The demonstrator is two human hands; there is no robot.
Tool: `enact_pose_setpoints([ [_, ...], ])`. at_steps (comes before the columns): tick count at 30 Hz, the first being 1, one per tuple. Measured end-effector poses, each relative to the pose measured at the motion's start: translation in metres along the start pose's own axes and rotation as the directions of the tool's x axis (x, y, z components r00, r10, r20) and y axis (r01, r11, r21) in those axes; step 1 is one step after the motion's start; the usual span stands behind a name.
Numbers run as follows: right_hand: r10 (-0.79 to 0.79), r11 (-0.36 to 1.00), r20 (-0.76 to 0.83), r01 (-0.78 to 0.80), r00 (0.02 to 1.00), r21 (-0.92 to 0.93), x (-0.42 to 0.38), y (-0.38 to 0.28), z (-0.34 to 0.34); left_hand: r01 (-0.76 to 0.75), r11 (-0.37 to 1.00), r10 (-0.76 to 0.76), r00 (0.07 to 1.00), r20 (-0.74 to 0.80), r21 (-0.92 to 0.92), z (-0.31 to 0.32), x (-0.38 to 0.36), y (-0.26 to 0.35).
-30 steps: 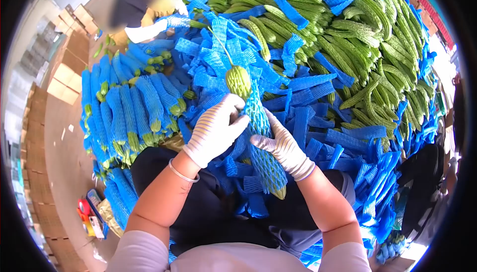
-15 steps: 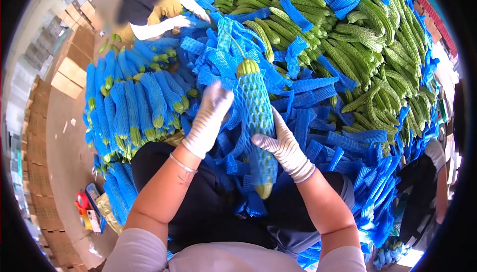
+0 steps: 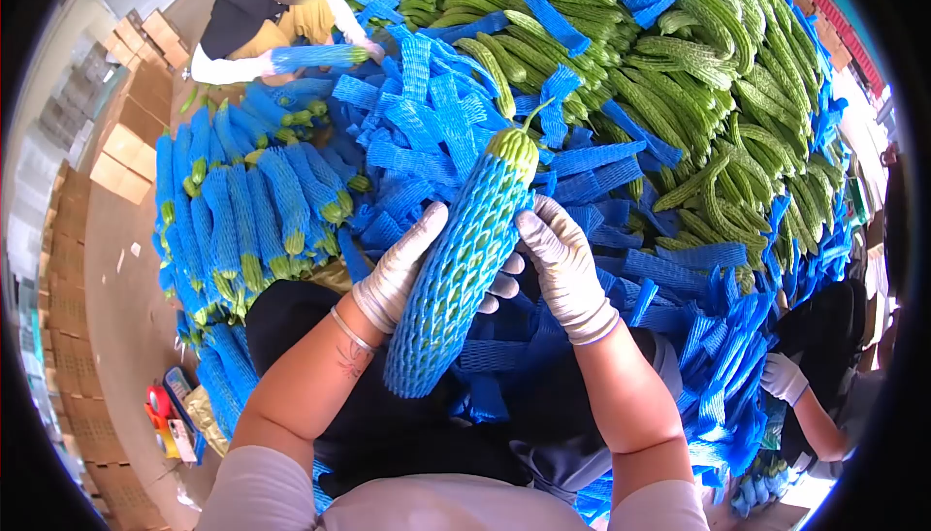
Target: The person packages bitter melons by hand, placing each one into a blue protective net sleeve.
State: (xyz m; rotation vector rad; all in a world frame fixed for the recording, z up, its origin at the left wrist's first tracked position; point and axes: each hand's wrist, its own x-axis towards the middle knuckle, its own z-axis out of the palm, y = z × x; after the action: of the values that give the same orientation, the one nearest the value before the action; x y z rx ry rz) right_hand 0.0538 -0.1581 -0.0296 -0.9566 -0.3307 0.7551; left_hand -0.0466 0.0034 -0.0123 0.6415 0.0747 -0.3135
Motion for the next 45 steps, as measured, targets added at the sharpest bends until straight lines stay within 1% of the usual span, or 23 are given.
enact_pose_setpoints([
  [1,-0.002,1.000,-0.008,0.002,1.000,0.002,-0.001,-0.002,-0.003,0.023,0.999,-0.021,0.999,0.046,-0.045,0.001,0.000,-0.001],
  [3,-0.243,0.954,-0.084,0.222,0.966,-0.202,-0.002,-0.009,-0.006,0.040,0.999,-0.040,0.999,0.010,-0.031,0.002,0.001,-0.004],
  [8,-0.366,0.914,-0.134,0.329,0.921,-0.237,-0.002,-0.010,-0.009,0.039,0.993,-0.033,0.998,-0.060,0.110,0.003,0.003,-0.002],
  [11,-0.379,0.910,-0.118,0.346,0.918,-0.230,0.002,-0.016,-0.001,0.014,0.988,0.000,0.996,-0.094,0.152,0.005,0.001,-0.003],
  [13,-0.288,0.894,0.007,0.272,0.958,-0.355,0.003,-0.016,-0.012,0.003,0.992,0.012,0.993,-0.114,0.129,0.005,-0.002,-0.001],
  [15,-0.274,0.863,0.066,0.275,0.960,-0.423,0.008,-0.024,-0.019,-0.059,0.981,0.084,0.988,-0.132,0.183,0.014,-0.011,0.014],
  [17,-0.321,0.886,0.061,0.322,0.945,-0.334,0.015,-0.033,-0.018,-0.225,0.953,0.255,0.958,-0.132,0.204,0.030,-0.039,0.045],
  [19,-0.235,0.929,0.006,0.227,0.972,-0.291,0.022,-0.036,-0.024,-0.404,0.827,0.493,0.856,-0.157,0.390,0.052,-0.088,0.082],
  [20,-0.292,0.829,0.049,0.278,0.955,-0.485,0.025,-0.031,-0.032,-0.471,0.674,0.652,0.741,-0.160,0.570,0.054,-0.121,0.094],
  [21,-0.352,0.681,0.121,0.343,0.928,-0.647,0.030,-0.024,-0.037,-0.471,0.696,0.633,0.758,-0.154,0.541,0.050,-0.164,0.107],
  [22,-0.281,0.701,0.099,0.274,0.955,-0.658,0.033,-0.020,-0.036,-0.512,0.601,0.723,0.676,-0.144,0.614,0.066,-0.189,0.104],
  [23,-0.216,0.706,0.077,0.210,0.973,-0.676,0.036,-0.014,-0.036,-0.435,0.597,0.757,0.582,-0.296,0.674,0.063,-0.230,0.104],
  [25,-0.123,0.590,0.163,0.204,0.979,-0.781,0.044,0.002,-0.041,-0.302,0.696,0.718,0.283,-0.636,0.652,0.047,-0.310,0.080],
  [27,-0.059,0.514,0.216,0.215,0.975,-0.830,0.040,0.017,-0.027,-0.058,0.729,0.677,0.205,-0.707,0.682,0.021,-0.392,0.040],
  [29,-0.003,0.355,0.288,0.270,0.958,-0.895,0.031,0.025,-0.015,-0.158,0.816,0.562,-0.013,-0.827,0.557,0.005,-0.445,-0.017],
  [33,0.075,0.273,0.325,0.295,0.943,-0.916,0.033,0.042,-0.017,0.081,0.905,0.423,-0.266,-0.866,0.417,-0.025,-0.555,-0.139],
  [35,0.139,0.346,0.247,0.187,0.959,-0.919,0.039,0.051,-0.028,-0.069,0.963,0.212,-0.399,-0.892,0.260,-0.026,-0.579,-0.189],
  [39,0.222,0.069,0.310,0.303,0.924,-0.951,0.052,0.070,-0.073,-0.129,0.983,0.067,-0.400,-0.914,0.129,-0.067,-0.650,-0.297],
  [40,0.230,0.056,0.313,0.308,0.922,-0.950,0.052,0.073,-0.081,-0.025,0.994,0.082,-0.433,-0.898,0.103,-0.077,-0.660,-0.319],
  [41,0.319,0.043,0.201,0.198,0.926,-0.979,0.049,0.077,-0.086,0.082,0.994,0.103,-0.461,-0.881,0.073,-0.093,-0.675,-0.343],
  [42,0.402,0.018,0.082,0.082,0.912,-0.996,0.047,0.080,-0.092,0.065,0.994,0.112,-0.441,-0.890,0.092,-0.113,-0.691,-0.369],
  [43,0.402,0.001,0.074,0.080,0.913,-0.997,0.043,0.083,-0.091,0.058,0.995,0.102,-0.430,-0.897,0.086,-0.116,-0.688,-0.373],
  [45,0.549,0.020,-0.092,-0.124,0.830,-0.992,0.033,0.083,-0.082,0.128,0.990,0.121,-0.550,-0.826,0.060,-0.123,-0.676,-0.378],
])
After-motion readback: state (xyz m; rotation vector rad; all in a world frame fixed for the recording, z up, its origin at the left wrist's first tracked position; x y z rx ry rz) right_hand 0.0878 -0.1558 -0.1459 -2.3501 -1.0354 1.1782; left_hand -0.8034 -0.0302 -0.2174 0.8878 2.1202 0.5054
